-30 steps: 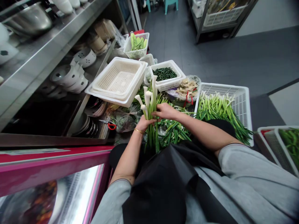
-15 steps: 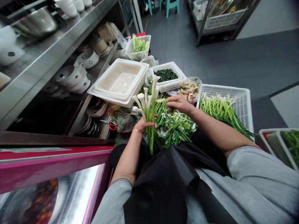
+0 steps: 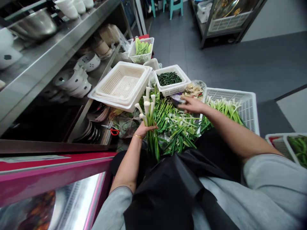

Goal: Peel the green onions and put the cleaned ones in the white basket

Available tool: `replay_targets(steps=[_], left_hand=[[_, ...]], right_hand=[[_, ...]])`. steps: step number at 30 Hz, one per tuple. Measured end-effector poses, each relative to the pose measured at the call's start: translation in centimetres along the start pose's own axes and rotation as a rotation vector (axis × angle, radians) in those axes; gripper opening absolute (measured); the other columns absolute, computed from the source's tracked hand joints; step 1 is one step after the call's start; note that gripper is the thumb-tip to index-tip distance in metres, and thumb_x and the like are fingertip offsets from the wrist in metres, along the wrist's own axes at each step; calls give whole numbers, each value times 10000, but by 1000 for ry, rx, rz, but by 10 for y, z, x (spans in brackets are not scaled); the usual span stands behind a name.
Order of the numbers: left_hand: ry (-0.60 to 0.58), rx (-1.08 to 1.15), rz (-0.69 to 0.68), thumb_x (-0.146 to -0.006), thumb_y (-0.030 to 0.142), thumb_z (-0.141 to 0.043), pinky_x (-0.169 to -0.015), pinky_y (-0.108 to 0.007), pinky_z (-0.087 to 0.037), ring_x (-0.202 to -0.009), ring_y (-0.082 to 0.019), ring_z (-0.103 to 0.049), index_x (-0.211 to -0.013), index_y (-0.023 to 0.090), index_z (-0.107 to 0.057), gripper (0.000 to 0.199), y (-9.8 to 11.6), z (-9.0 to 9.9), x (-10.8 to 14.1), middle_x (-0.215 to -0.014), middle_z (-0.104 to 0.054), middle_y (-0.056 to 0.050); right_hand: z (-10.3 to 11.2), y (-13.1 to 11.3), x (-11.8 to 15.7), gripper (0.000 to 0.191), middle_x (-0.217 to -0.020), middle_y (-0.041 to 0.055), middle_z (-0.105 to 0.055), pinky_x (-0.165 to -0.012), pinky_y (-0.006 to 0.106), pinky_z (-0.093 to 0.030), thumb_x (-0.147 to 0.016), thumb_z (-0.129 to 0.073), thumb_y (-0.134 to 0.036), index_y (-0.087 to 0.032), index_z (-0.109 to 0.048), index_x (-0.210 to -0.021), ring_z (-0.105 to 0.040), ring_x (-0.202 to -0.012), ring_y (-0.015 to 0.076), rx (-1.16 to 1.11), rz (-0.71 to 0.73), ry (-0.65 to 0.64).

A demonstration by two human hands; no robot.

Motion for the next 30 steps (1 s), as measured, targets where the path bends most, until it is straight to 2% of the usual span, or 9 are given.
replay_targets(steps=[3, 7, 9, 12, 18, 21, 25, 27, 30], left_hand=[[56, -146, -8, -528, 283, -820, -522, -245, -411, -540, -116, -539, -733, 103, -636, 329, 0, -8, -3, -634, -627, -12], [156, -100, -37, -490, 255, -838, -548, -236, -424, -574, -116, -553, -724, 115, -624, 347, 3, -2, 3, -631, -598, 14], [166, 37, -43, -503, 277, -831, -546, -245, -440, -583, -133, -579, -802, 127, -627, 391, 3, 5, 9, -641, -605, 15], [172, 197, -30, -508, 311, -822, -501, -251, -438, -527, -142, -577, -849, 140, -620, 431, 1, 14, 14, -598, -597, 21], [190, 69, -3, -475, 251, -844, -609, -267, -470, -592, -131, -583, -827, 131, -676, 408, -9, 10, 9, -656, -637, 7], [246, 11, -3, -469, 256, -847, -669, -287, -477, -644, -145, -594, -862, 128, -698, 440, -11, 8, 6, -698, -656, -4], [389, 72, 10, -466, 268, -843, -705, -309, -478, -672, -162, -610, -859, 128, -705, 438, -12, 17, 6, -716, -675, -12], [392, 100, 11, -473, 260, -833, -720, -315, -482, -708, -178, -626, -840, 127, -708, 410, -11, 24, 8, -760, -694, -29], [293, 130, 14, -516, 246, -797, -750, -327, -491, -792, -211, -649, -840, 114, -715, 360, -9, 30, 13, -857, -716, -73]], right_hand=[[-30, -38, -35, 367, -687, 2, -619, -434, 183, -444, -836, -622, -392, -155, -550, -1106, -553, -477, 88, -115, 195, 50], [-53, -64, -59, 223, -569, -15, -574, -417, 162, -444, -833, -656, -299, -108, -565, -904, -534, -436, 71, -232, 263, -95], [-50, -56, -60, 216, -581, -4, -593, -427, 165, -469, -835, -657, -293, -104, -553, -851, -565, -451, 78, -327, 232, -139], [-37, -29, -55, 238, -599, 9, -621, -426, 164, -489, -830, -666, -307, -103, -544, -816, -597, -458, 88, -413, 131, -86], [-35, 0, -42, 240, -495, 15, -595, -384, 170, -487, -857, -637, -285, -121, -533, -718, -526, -346, 75, -248, -131, -40], [-38, -10, -31, 259, -484, 8, -585, -384, 173, -483, -857, -631, -288, -125, -528, -685, -502, -327, 66, -262, -99, -48], [-41, -15, -3, 318, -512, 8, -596, -416, 172, -481, -790, -686, -399, -114, -569, -709, -533, -373, 72, -321, 70, -252], [-34, 5, 7, 392, -503, 7, -586, -434, 191, -488, -782, -660, -495, -116, -580, -723, -537, -386, 85, -313, 108, -247], [-29, 59, 4, 444, -522, 32, -602, -488, 220, -503, -795, -609, -557, -134, -588, -663, -572, -444, 115, -9, -60, -155]])
Point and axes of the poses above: each hand's wrist, its own x-axis away from the middle knuckle, its own z-axis out of the back of the hand, y = z × x, the point moved 6 cm from there along -x, towards the middle knuckle
